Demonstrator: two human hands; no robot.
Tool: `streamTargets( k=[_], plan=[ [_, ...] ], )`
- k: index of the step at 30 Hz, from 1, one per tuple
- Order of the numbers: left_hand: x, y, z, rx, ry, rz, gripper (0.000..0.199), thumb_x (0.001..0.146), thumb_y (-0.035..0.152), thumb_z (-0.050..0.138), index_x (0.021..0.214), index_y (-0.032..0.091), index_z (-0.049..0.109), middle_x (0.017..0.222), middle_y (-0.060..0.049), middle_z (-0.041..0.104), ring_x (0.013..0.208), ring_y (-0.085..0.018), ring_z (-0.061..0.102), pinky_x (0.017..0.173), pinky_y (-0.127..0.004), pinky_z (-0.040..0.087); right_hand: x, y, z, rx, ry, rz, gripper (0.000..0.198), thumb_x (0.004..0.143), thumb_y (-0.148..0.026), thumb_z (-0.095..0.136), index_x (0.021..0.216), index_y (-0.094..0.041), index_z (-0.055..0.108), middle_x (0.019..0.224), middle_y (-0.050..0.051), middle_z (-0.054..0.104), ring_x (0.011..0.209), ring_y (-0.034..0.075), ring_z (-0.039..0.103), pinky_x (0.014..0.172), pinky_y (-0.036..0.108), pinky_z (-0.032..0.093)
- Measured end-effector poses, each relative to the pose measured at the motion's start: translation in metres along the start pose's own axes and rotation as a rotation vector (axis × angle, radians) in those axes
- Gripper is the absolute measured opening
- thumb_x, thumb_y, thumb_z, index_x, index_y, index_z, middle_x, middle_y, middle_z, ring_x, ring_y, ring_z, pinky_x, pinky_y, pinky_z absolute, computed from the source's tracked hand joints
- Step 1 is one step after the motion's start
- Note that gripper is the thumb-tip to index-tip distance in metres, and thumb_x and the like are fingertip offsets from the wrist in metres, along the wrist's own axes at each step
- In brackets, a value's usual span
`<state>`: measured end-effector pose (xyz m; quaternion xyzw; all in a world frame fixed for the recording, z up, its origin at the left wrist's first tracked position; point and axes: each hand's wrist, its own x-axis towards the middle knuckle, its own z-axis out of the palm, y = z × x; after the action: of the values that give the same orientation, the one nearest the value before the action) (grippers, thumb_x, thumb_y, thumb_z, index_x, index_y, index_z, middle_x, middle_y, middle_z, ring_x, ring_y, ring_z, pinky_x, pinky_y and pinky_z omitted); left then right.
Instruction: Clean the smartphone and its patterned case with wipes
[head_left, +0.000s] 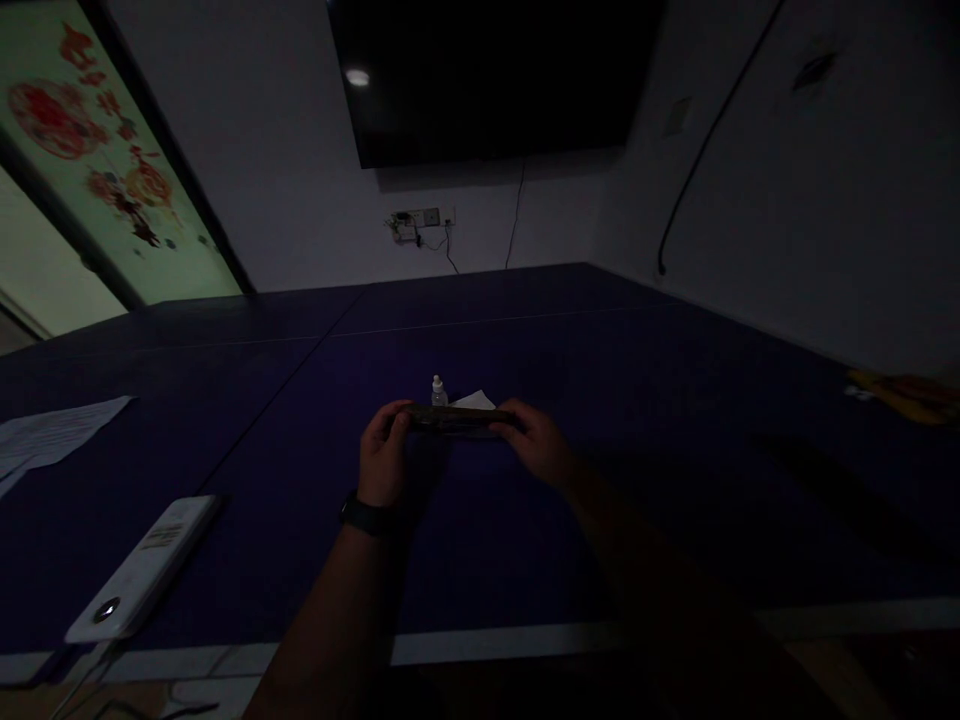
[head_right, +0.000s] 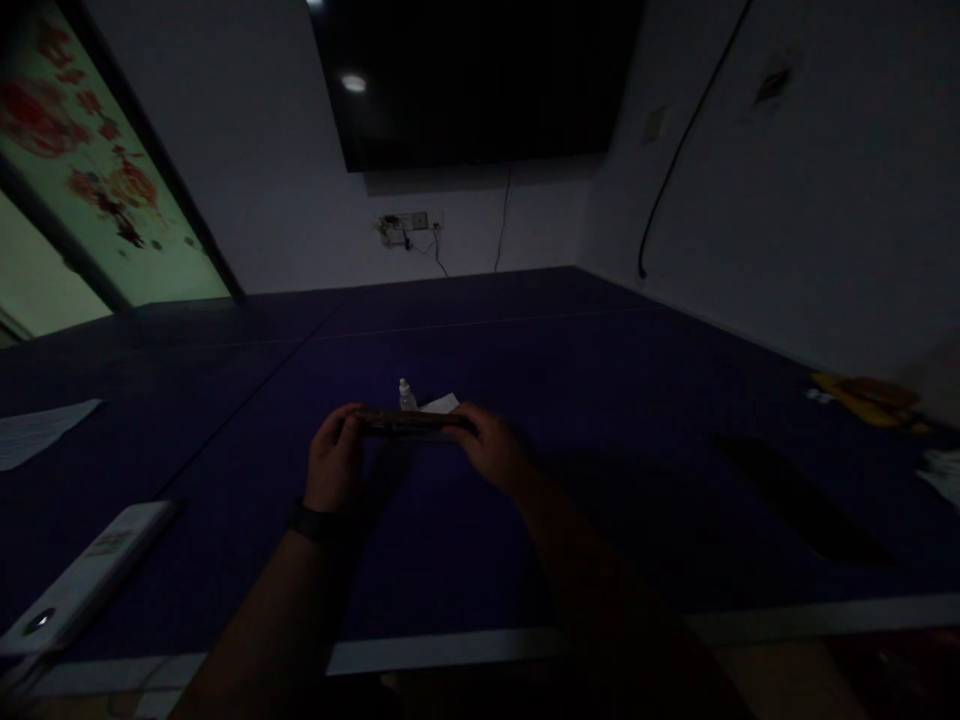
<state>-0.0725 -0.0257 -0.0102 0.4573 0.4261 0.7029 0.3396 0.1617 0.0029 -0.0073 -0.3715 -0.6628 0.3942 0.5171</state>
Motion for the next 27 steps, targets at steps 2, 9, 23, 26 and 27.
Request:
streamTargets(
  k=[2, 9, 23, 26, 27],
  plan=[
    [0.0, 0.001, -0.002, -0.018, -0.019, -0.004, 0.04, 0.077, 0.055, 0.081, 0.097, 0.02, 0.076, 0.102, -0.005, 0.074, 0.102, -0.02, 0.066, 0.093, -0.03, 0.05, 0.0, -0.001, -0.003, -0.025, -0.004, -0.018, 0.019, 0.078, -0.042, 0.077, 0.081, -0.024, 0.069, 0.078, -0.002, 0.068, 0.081, 0.019, 0.062, 0.077, 0.031, 0.044],
    [-0.002, -0.001, 0.003, -0.128, -0.002, -0.147, 0.047, 0.072, 0.056, 0.085, 0.099, 0.019, 0.076, 0.098, -0.005, 0.075, 0.092, -0.017, 0.067, 0.085, -0.028, 0.051, 0.004, 0.0, -0.008, -0.026, -0.146, 0.123, 0.028, 0.077, -0.048, 0.077, 0.078, -0.022, 0.066, 0.075, -0.002, 0.068, 0.076, 0.018, 0.064, 0.068, 0.028, 0.047],
    [-0.005, 0.004, 0.002, -0.214, 0.046, -0.488, 0.047, 0.061, 0.046, 0.093, 0.081, 0.015, 0.064, 0.071, -0.001, 0.068, 0.063, -0.014, 0.064, 0.063, -0.028, 0.052, -0.022, -0.013, 0.004, 0.008, -0.719, 0.681, 0.047, 0.071, -0.062, 0.083, 0.065, -0.018, 0.068, 0.061, 0.006, 0.075, 0.047, 0.016, 0.067, 0.044, 0.024, 0.052],
    [-0.007, 0.003, 0.007, -0.214, 0.028, -0.46, 0.047, 0.065, 0.05, 0.089, 0.086, 0.016, 0.064, 0.08, -0.002, 0.07, 0.07, -0.015, 0.066, 0.066, -0.028, 0.052, -0.028, -0.011, 0.014, -0.036, -0.797, 0.733, 0.05, 0.076, -0.065, 0.078, 0.06, -0.019, 0.065, 0.055, 0.006, 0.072, 0.044, 0.016, 0.066, 0.045, 0.026, 0.054],
    [-0.008, 0.002, 0.01, -0.21, 0.011, -0.447, 0.047, 0.068, 0.053, 0.086, 0.089, 0.016, 0.065, 0.084, -0.003, 0.071, 0.072, -0.015, 0.067, 0.067, -0.028, 0.052, -0.03, -0.011, 0.017, -0.054, -0.821, 0.746, 0.051, 0.079, -0.065, 0.075, 0.06, -0.019, 0.065, 0.054, 0.006, 0.071, 0.043, 0.016, 0.065, 0.046, 0.026, 0.054]
  ],
)
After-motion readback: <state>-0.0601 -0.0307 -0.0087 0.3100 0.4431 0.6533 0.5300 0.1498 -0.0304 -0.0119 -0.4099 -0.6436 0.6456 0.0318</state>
